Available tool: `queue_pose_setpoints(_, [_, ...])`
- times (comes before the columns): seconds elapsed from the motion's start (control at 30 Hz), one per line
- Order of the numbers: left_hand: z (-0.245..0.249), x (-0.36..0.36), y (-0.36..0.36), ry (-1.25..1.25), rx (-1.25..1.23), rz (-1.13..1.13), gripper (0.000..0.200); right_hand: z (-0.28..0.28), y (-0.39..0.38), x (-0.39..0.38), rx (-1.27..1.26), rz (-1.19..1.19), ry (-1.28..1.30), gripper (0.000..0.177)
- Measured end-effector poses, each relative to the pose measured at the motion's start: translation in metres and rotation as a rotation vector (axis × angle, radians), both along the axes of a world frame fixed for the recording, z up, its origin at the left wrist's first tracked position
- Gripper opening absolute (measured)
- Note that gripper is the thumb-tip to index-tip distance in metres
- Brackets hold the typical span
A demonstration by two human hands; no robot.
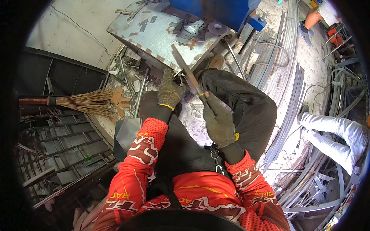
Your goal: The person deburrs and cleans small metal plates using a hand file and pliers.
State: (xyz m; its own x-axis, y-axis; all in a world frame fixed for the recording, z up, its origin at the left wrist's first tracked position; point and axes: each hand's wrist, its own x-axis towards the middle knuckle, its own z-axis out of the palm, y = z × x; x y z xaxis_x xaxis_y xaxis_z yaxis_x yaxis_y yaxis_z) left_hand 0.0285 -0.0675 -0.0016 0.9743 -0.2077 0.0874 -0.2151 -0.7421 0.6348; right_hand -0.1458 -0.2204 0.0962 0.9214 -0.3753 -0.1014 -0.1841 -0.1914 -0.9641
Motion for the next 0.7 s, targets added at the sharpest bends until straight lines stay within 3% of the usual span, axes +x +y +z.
queue_pose_setpoints(0.1, [0.002, -0.002, -0.004, -0.011, -0.037, 0.047, 0.078, -0.014, 0.004, 0.033, -0.177, 0.073, -0.056, 0.045])
queue_pose_setpoints(0.13, [-0.002, 0.001, -0.003, 0.011, -0.025, 0.045, 0.079, 0.002, 0.003, 0.046, -0.124, 0.110, 0.100, 0.045])
queue_pose_setpoints(0.17, [-0.005, 0.004, -0.002, 0.032, -0.011, 0.044, 0.081, -0.004, 0.001, 0.054, -0.121, 0.110, 0.100, 0.045])
queue_pose_setpoints(0.23, [0.004, 0.001, -0.004, 0.038, -0.029, 0.054, 0.071, -0.017, 0.000, 0.063, -0.134, 0.092, -0.170, 0.044])
queue_pose_setpoints(0.27, [0.009, 0.000, -0.006, 0.040, -0.053, 0.064, 0.061, -0.020, -0.002, 0.057, -0.136, 0.091, -0.172, 0.044])
queue_pose_setpoints(0.37, [0.017, -0.004, -0.006, -0.044, -0.048, 0.036, 0.061, -0.015, -0.005, 0.014, -0.080, 0.063, -0.028, 0.044])
queue_pose_setpoints(0.4, [0.001, -0.004, -0.006, -0.224, -0.023, 0.049, 0.061, -0.010, -0.006, -0.003, -0.024, 0.063, 0.053, 0.044])
queue_pose_setpoints(0.43, [0.006, -0.003, -0.005, -0.221, -0.022, 0.050, 0.061, -0.005, -0.006, -0.011, 0.036, 0.056, 0.137, 0.044])
queue_pose_setpoints(0.47, [0.011, -0.002, -0.003, -0.055, -0.068, 0.030, 0.063, -0.003, -0.007, -0.012, -0.054, 0.080, 0.154, 0.045])
queue_pose_setpoints(0.5, [0.013, -0.001, -0.003, 0.108, -0.111, 0.010, 0.064, -0.007, -0.007, -0.009, -0.051, 0.072, 0.157, 0.045])
queue_pose_setpoints(0.57, [0.007, 0.001, -0.005, 0.054, -0.081, 0.025, 0.063, -0.020, -0.007, 0.008, 0.014, 0.032, 0.045, 0.045])
queue_pose_setpoints(0.7, [-0.012, 0.000, -0.002, -0.017, -0.040, 0.049, 0.064, 0.007, -0.002, 0.024, 0.122, -0.115, -0.091, 0.045])
